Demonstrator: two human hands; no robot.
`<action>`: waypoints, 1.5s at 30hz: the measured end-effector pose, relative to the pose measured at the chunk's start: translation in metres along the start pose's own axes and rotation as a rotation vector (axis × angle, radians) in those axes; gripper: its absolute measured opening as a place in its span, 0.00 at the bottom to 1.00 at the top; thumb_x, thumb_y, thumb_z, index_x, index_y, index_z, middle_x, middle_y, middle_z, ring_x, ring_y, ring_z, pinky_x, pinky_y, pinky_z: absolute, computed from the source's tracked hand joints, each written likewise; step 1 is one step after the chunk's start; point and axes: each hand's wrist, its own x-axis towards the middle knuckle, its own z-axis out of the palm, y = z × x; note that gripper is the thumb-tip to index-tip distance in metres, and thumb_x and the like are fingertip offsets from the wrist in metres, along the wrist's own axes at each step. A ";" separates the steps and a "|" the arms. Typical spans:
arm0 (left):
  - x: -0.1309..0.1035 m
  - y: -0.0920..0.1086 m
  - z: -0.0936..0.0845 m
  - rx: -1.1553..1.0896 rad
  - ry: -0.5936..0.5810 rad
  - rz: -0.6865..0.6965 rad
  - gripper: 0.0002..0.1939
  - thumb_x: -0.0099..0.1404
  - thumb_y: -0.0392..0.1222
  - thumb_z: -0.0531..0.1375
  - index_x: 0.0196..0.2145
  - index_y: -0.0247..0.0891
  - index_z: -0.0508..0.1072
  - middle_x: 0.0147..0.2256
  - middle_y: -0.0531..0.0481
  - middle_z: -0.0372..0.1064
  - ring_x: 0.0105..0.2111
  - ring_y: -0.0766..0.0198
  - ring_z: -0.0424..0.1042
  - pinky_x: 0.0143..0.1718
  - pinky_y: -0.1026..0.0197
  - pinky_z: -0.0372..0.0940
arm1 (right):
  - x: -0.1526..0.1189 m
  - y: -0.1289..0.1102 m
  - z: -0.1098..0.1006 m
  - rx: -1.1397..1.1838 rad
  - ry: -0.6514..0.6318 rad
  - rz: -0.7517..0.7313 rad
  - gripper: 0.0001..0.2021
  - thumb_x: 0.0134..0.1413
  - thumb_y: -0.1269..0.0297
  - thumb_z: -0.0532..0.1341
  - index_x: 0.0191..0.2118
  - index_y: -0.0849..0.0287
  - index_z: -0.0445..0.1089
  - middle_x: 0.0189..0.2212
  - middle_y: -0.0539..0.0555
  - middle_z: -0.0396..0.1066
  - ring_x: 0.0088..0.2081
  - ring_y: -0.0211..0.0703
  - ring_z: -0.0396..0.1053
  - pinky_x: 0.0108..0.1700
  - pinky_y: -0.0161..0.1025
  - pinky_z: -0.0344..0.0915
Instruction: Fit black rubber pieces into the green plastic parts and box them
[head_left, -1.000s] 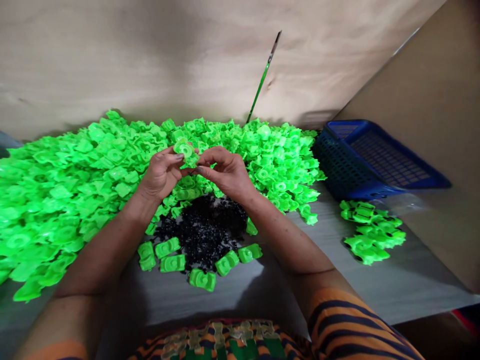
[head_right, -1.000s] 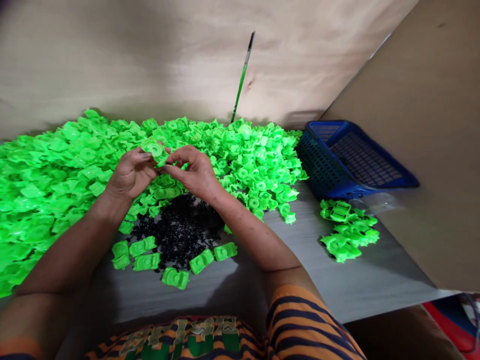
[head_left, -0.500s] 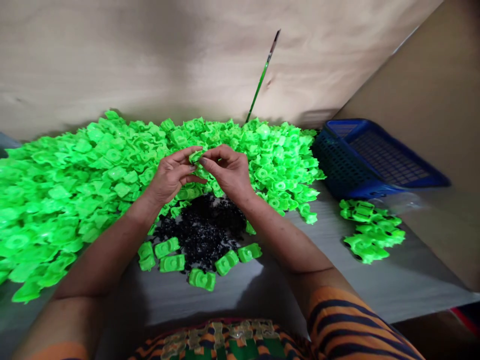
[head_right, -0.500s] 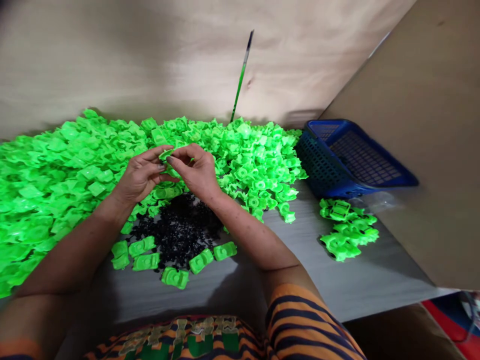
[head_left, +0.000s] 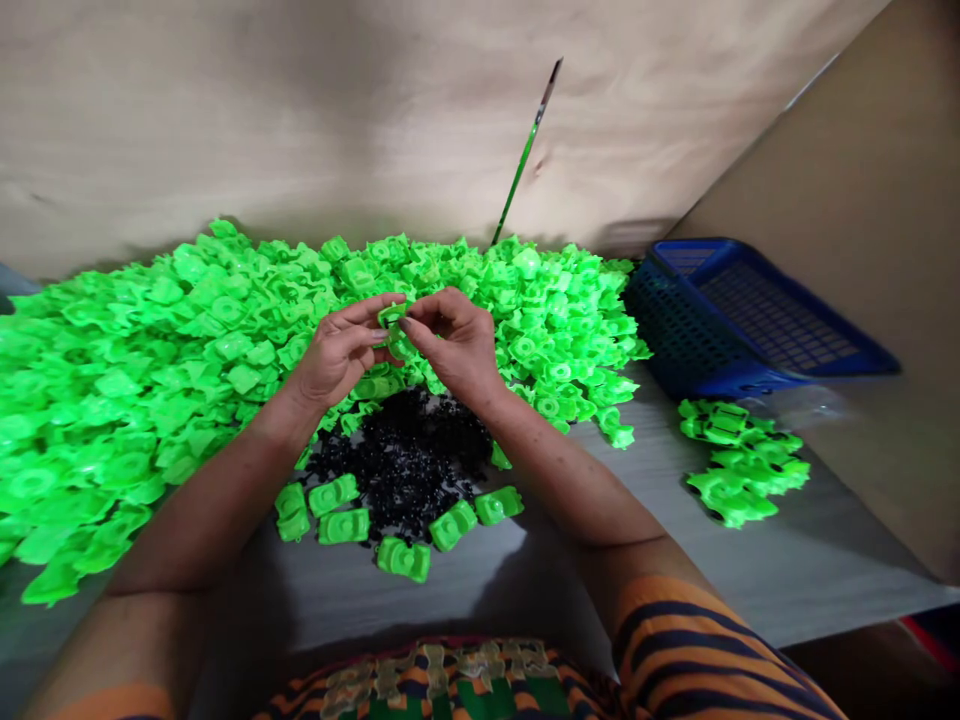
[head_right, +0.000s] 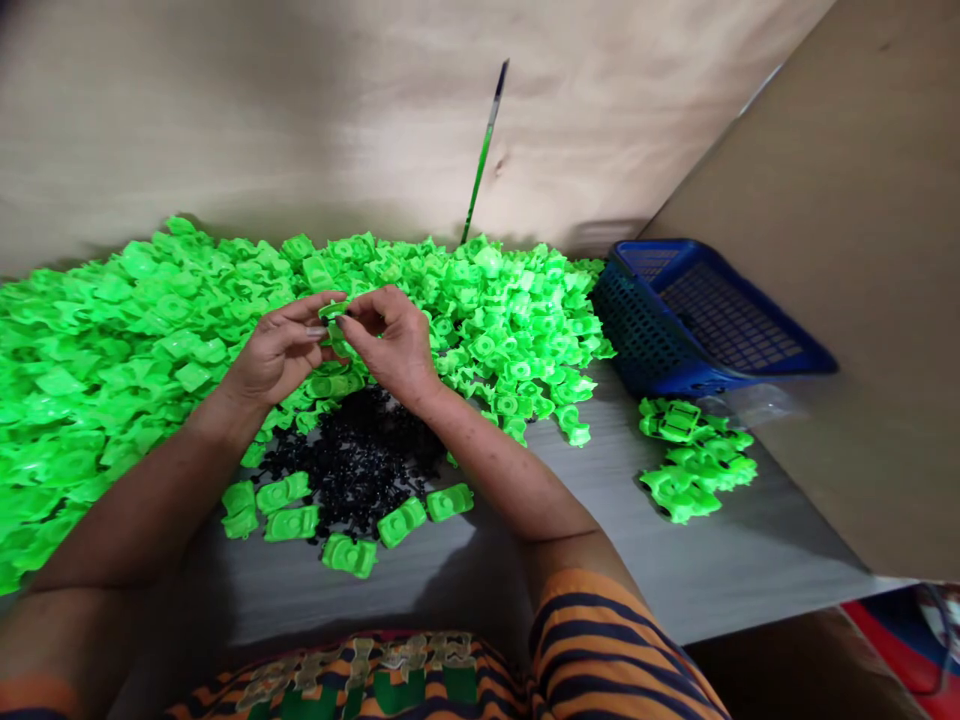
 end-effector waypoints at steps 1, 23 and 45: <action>0.000 -0.001 0.000 0.000 0.001 0.005 0.21 0.53 0.42 0.72 0.47 0.41 0.84 0.38 0.48 0.80 0.33 0.62 0.77 0.34 0.57 0.77 | 0.000 0.000 0.000 0.001 -0.004 0.006 0.07 0.57 0.62 0.68 0.31 0.56 0.71 0.31 0.48 0.70 0.33 0.36 0.64 0.39 0.38 0.66; 0.000 0.000 0.003 0.054 0.050 0.014 0.22 0.53 0.51 0.77 0.44 0.36 0.87 0.43 0.42 0.83 0.30 0.62 0.77 0.27 0.60 0.75 | 0.009 0.014 -0.006 0.282 -0.102 0.099 0.16 0.56 0.50 0.71 0.31 0.58 0.74 0.26 0.47 0.71 0.28 0.33 0.66 0.33 0.35 0.69; -0.003 0.004 0.008 0.193 0.142 0.014 0.27 0.53 0.53 0.74 0.47 0.34 0.87 0.28 0.49 0.77 0.29 0.63 0.73 0.27 0.62 0.74 | 0.010 0.019 -0.005 0.316 -0.143 0.147 0.14 0.52 0.53 0.71 0.29 0.57 0.72 0.25 0.45 0.69 0.26 0.33 0.65 0.31 0.34 0.68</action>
